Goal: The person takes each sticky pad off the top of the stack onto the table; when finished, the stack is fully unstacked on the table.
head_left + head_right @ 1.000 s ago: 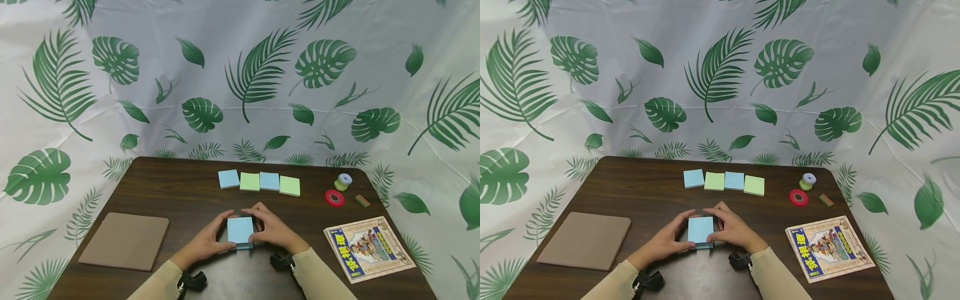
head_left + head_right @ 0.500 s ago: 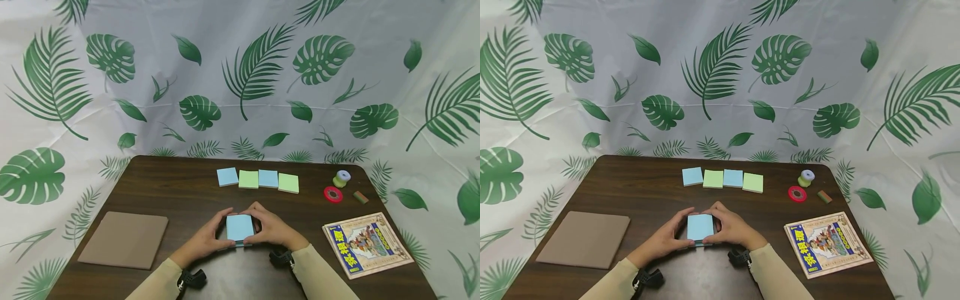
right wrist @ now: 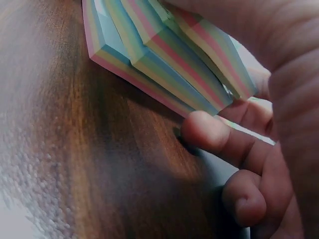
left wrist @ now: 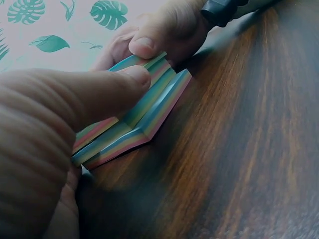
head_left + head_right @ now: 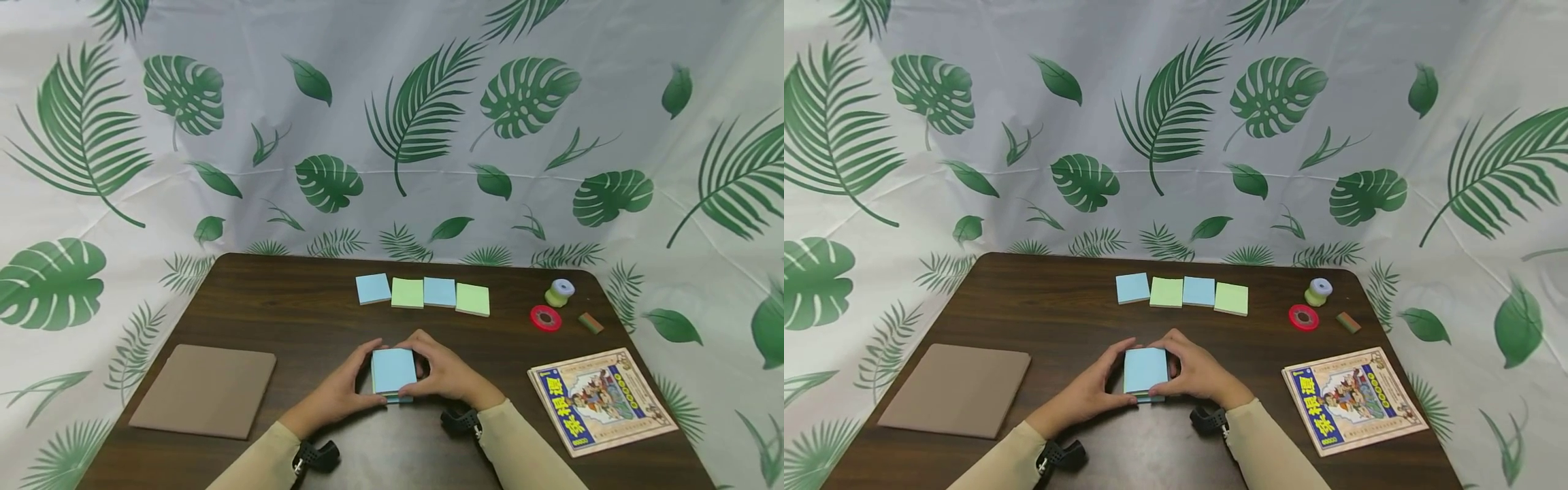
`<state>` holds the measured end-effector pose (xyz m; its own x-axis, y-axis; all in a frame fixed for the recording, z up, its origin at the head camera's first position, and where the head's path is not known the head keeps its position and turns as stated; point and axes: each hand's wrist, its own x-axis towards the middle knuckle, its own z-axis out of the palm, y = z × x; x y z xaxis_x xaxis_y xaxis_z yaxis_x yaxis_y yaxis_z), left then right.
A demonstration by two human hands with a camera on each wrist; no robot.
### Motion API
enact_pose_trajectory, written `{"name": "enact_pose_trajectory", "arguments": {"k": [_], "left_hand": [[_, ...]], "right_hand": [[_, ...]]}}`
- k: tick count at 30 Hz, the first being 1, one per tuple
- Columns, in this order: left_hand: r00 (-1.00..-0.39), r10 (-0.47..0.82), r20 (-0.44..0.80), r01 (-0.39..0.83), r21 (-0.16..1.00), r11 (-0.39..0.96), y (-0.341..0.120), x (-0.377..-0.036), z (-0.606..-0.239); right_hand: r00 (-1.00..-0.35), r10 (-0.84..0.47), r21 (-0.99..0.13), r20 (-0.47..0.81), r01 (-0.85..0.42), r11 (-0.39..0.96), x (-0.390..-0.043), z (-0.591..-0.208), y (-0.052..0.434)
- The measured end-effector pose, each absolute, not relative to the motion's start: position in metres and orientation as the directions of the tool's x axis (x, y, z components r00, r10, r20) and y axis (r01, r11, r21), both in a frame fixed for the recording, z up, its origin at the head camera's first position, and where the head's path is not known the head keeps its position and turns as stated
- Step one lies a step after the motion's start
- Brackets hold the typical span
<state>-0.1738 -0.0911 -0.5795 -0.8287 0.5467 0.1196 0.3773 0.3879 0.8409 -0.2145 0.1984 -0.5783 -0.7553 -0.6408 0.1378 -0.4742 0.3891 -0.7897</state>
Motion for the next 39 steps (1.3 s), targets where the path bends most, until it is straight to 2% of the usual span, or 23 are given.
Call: {"name": "enact_pose_trajectory", "arguments": {"k": [13,18,27,34,39], "left_hand": [[-0.841,0.527,0.121,0.369,0.841,0.395,-0.090,-0.174,-0.579],[-0.818,0.558,0.142,0.399,0.838,0.371,-0.088,-0.174,-0.579],[-0.812,0.559,0.170,0.426,0.827,0.367,-0.090,-0.175,-0.580],[-0.808,0.559,0.184,0.430,0.834,0.346,-0.091,-0.175,-0.581],[-0.797,0.571,0.198,0.435,0.843,0.315,-0.090,-0.177,-0.583]], "right_hand": [[-0.794,-0.605,-0.905,0.058,-0.298,0.305,-0.223,-0.579,0.209],[-0.808,-0.589,-0.963,0.036,-0.186,0.196,-0.225,-0.577,0.211],[-0.834,-0.547,-0.997,0.070,-0.082,-0.001,-0.234,-0.582,0.214],[-0.875,-0.464,-0.991,0.136,-0.124,-0.056,-0.240,-0.585,0.214],[-0.919,-0.334,-0.972,0.212,-0.234,0.027,-0.249,-0.584,0.209]]}}
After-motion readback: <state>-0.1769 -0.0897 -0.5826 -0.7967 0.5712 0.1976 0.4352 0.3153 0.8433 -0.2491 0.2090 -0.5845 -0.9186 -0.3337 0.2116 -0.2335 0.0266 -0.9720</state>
